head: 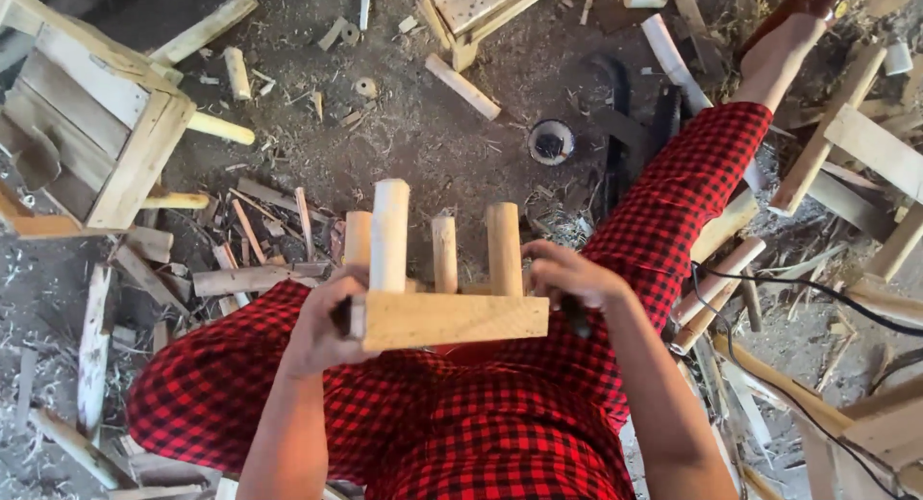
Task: The person sits on the floor of a woodworking workshop assembling a small wooden stool. They position wooden legs against the stool frame, hammer the legs to secure them, flip the stool over, and continue hammering and fitting pieces together.
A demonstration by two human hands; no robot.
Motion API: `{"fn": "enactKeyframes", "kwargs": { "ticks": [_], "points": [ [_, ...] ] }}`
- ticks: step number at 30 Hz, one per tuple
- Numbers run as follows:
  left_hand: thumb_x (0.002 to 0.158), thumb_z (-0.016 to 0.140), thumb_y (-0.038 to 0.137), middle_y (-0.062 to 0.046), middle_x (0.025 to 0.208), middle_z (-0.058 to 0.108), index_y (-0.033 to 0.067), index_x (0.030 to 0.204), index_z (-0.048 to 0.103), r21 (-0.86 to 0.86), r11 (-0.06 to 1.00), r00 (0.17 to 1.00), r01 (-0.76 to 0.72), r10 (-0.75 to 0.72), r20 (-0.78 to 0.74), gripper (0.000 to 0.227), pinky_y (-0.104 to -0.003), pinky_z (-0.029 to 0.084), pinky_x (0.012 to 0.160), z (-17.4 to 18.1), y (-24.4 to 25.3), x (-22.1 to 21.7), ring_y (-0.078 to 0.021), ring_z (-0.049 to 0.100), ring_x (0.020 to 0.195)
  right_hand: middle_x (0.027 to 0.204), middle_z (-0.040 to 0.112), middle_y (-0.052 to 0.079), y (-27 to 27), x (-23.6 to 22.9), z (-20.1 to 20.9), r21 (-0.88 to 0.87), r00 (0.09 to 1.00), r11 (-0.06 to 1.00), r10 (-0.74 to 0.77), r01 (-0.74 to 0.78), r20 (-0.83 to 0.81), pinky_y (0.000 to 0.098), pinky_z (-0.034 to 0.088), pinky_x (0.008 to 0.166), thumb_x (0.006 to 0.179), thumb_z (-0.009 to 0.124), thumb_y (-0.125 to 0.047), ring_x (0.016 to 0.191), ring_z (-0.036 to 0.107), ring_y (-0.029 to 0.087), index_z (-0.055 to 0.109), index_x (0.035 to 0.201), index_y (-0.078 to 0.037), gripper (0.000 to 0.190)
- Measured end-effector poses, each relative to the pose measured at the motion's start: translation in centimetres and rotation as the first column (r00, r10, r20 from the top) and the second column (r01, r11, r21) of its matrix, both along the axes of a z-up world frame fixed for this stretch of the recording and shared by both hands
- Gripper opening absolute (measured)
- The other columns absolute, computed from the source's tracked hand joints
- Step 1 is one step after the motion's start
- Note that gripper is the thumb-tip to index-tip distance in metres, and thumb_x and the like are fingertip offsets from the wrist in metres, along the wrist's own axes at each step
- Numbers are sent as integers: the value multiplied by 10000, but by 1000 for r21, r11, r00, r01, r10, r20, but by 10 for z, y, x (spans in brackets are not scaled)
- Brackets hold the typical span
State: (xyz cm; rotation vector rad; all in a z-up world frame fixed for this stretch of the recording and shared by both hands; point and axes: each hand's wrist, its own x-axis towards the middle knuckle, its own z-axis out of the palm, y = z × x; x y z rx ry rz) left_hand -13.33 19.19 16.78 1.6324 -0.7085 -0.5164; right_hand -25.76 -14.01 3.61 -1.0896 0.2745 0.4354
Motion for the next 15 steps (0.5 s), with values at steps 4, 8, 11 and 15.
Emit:
{"fn": "enactKeyframes", "kwargs": {
  "ticks": [4,8,11,15],
  "points": [
    [426,952,278,-55,699,456,19,677,572,-57,998,993,33,-39,-113,523,-216,417,419,17,-6,4,-170,502,602,1206,551,196,18,11,22,194,996,979,-70,60,48,448,502,801,771,611,-325,973,578,257,432,1337,-36,660],
    [534,894,370,-42,723,401,27,682,589,-114,988,988,103,-115,-105,482,-187,361,368,31,-11,10,-160,471,592,1164,533,184,6,27,-3,402,960,916,-131,22,246,387,439,828,912,389,-482,1018,550,260,378,1334,-14,630],
    [467,926,253,-43,633,496,-13,670,585,-105,994,984,38,-55,-171,477,-174,386,350,-1,9,10,-135,520,514,1234,508,201,15,49,-13,401,992,915,-84,37,99,437,486,816,937,358,-518,1033,576,302,328,1400,-44,664],
    [472,910,428,-64,696,526,21,674,580,-152,987,996,43,-53,-65,561,-211,402,578,24,-9,8,-136,508,642,935,562,173,38,47,-69,149,961,975,-124,164,-247,368,529,407,840,684,-410,721,632,301,439,1251,42,658]
  ]
}}
